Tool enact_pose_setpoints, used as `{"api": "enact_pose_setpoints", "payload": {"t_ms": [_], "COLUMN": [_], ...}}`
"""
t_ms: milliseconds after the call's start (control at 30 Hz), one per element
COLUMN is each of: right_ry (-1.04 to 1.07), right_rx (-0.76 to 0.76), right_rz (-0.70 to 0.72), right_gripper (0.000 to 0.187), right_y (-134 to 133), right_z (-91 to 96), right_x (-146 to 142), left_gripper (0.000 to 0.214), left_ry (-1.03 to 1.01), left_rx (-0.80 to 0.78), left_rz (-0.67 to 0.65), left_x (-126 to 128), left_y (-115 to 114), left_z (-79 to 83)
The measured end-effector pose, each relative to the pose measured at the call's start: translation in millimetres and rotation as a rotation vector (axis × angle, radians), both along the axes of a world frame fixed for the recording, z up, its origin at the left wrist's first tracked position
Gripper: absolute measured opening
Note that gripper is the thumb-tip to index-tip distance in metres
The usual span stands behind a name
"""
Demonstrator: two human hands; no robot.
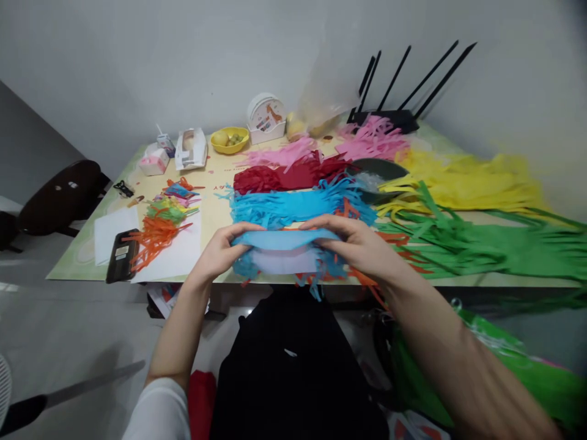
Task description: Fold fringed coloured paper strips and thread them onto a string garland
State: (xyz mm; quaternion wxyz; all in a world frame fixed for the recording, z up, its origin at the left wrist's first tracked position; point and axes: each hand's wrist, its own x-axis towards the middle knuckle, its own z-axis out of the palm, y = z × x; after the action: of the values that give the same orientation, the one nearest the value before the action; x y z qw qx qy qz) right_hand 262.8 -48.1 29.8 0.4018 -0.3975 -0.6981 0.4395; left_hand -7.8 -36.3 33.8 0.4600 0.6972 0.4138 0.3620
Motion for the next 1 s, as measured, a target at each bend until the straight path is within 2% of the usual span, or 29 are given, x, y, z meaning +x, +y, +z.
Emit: {"api": "enact_pose_setpoints", "payload": {"t_ms": [133, 267, 400, 467, 567, 633, 767, 867, 967, 1000], "right_ry": [0.081, 0.092, 0.029, 0.002, -0.04, -0.065, -0.138, -0.243, -0.315, -0.328], "right_rx": [-0.031, 0.104, 0.189, 0.212, 0.246, 0.271, 0.286, 0.23, 0.113, 0.084], "right_rz": [-0.023, 0.005, 0.051, 0.055, 0.077, 0.111, 0.169, 0.275, 0.265, 0.228], "right_gripper": [0.018, 0.02, 0.025, 0.027, 0.031, 0.033, 0.033, 0.029, 0.068, 0.072], "right_y": [-3.7, -2.9, -2.0, -1.8, -0.6, 0.7, 1.4, -1.0, -3.8, -4.3], "right_z": [-7.0, -8.3, -4.6, -3.9, -5.1, -5.4, 2.3, 13.0, 18.7, 18.7], "right_x": [4.7, 10.4, 16.3, 18.3, 19.9, 20.8, 27.1, 34.1, 31.5, 27.5], "left_gripper": [0.04, 0.035, 0.027, 0.026, 0.056, 0.064, 0.029, 0.03, 0.028, 0.027], "left_ry": [-0.098, -0.146, -0.129, -0.112, -0.139, -0.109, 0.157, 0.258, 0.314, 0.323], "left_rx": [-0.03, -0.044, -0.054, -0.054, -0.152, -0.226, -0.202, -0.127, -0.058, -0.058], "left_rz": [-0.038, -0.067, -0.135, -0.24, -0.391, -0.364, -0.243, -0.207, -0.192, -0.208], "left_x": [-1.7, -1.3, -6.3, -9.7, -7.8, -0.1, 18.6, 24.7, 26.0, 26.2], "left_y": [-1.2, -1.6, 0.5, 2.2, 4.0, 4.0, 1.8, -0.4, -2.1, -2.6], "left_z": [-6.5, -11.8, -6.9, -1.9, 5.1, 8.3, 13.2, 16.8, 19.0, 19.3]}}
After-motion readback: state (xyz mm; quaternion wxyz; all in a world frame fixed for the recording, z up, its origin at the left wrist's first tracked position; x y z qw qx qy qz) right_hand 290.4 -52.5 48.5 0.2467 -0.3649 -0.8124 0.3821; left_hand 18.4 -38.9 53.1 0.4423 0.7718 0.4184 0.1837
